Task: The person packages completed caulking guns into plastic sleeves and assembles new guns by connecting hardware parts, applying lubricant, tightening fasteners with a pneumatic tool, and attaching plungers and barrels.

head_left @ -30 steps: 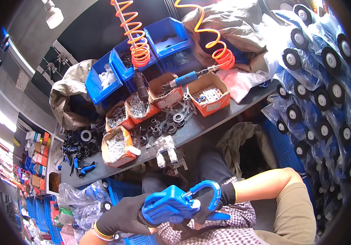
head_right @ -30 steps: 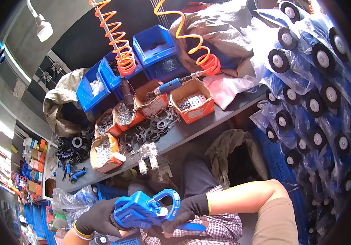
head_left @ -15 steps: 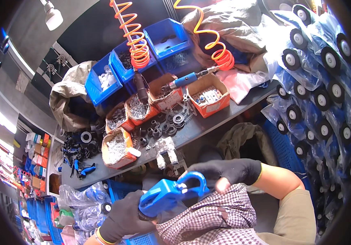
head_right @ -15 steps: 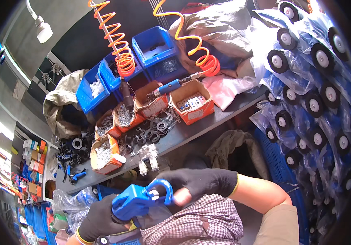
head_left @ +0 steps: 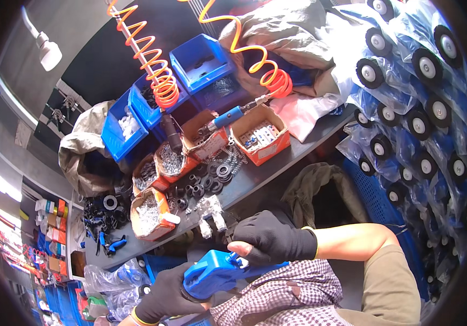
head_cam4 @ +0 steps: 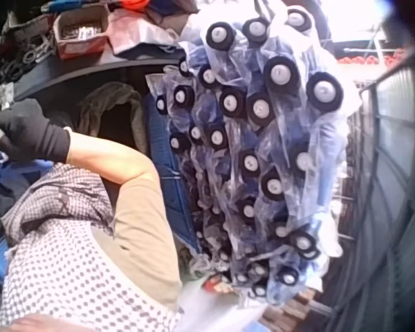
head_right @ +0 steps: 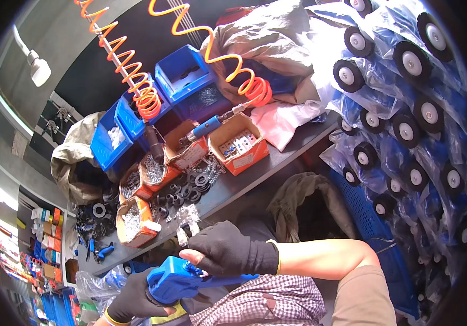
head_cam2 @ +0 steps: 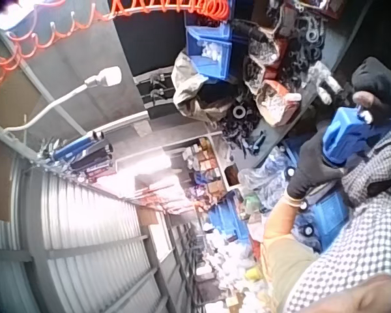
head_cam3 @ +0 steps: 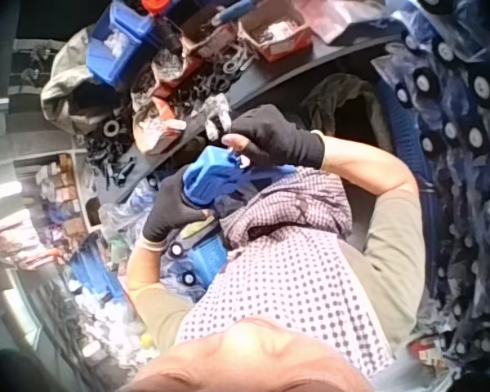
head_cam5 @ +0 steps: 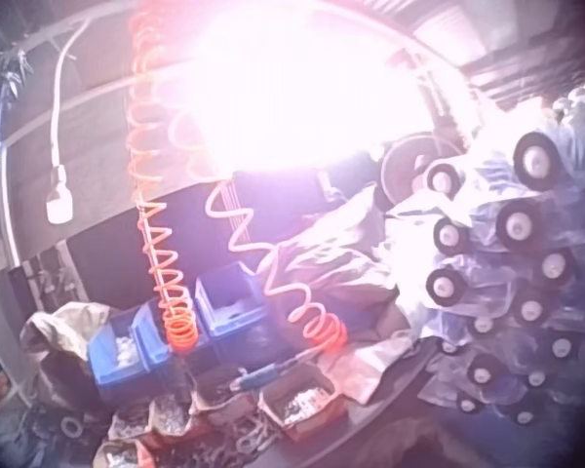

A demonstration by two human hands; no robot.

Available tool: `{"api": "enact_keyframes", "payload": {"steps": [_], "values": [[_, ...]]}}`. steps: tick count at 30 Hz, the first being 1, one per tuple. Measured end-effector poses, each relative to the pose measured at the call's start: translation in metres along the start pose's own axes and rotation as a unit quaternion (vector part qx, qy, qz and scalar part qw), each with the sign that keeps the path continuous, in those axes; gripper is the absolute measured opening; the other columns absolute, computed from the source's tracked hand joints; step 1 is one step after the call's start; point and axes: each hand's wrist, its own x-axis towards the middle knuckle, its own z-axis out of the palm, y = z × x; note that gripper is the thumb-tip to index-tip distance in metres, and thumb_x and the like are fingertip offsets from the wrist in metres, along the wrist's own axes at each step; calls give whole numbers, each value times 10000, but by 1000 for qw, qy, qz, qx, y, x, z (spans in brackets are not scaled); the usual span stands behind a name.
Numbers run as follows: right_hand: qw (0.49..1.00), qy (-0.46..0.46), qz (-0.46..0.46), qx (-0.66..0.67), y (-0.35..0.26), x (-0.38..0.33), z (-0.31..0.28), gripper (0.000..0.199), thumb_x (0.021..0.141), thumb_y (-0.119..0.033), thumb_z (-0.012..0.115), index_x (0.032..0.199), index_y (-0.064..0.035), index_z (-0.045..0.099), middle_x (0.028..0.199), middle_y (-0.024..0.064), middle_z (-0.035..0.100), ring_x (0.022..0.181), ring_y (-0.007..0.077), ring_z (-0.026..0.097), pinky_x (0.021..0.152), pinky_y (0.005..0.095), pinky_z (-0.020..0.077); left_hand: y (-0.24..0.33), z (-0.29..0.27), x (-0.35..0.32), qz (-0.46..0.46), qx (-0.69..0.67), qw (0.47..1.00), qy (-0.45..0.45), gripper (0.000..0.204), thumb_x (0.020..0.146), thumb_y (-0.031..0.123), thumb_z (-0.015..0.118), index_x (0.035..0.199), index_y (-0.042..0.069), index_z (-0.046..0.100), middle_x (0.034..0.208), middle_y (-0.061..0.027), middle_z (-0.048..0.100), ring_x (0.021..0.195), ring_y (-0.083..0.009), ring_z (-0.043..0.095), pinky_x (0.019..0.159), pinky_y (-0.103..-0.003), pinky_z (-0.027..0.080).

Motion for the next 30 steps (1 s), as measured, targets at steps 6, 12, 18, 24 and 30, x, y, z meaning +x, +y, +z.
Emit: {"api": "enact_keyframes", "payload": {"steps": [6,12,18,24,30], "values": [[1000,6,16,14,24,-6,-18,270,917,-266,543,725,-78,563,618,128,540,576,338,555,532,420,418,24,6,31,-42,28,998,-31,817,597,310,853,1278,21,505,1129,-146,630,1039,-229,605,907,-330,464],[968,246,27,-48,28,0,-54,191,814,-239,647,803,-79,544,723,109,566,674,353,566,568,447,428,45,-15,69,91,86,990,68,750,610,373,843,1200,7,560,1005,-182,648,976,-314,625,880,-411,469],[986,105,129,15,2,-14,-30,508,741,-203,775,1155,-19,546,1072,147,607,983,300,610,851,387,488,100,-21,157,170,-248,934,191,680,822,508,594,1245,-18,512,1057,-95,624,998,-174,607,901,-323,472],[948,253,152,121,1,-20,-120,787,674,-234,841,1317,-11,445,1182,163,595,1099,257,592,972,344,430,71,14,304,311,-133,919,203,237,782,185,647,940,9,662,784,-105,643,813,-222,628,662,-387,515],[922,77,373,-67,-11,-108,-128,579,651,-313,789,1085,-80,485,898,172,651,825,395,646,691,451,526,121,100,400,312,199,911,181,208,765,184,659,888,17,674,797,-108,660,844,-244,638,659,-405,520]]}}
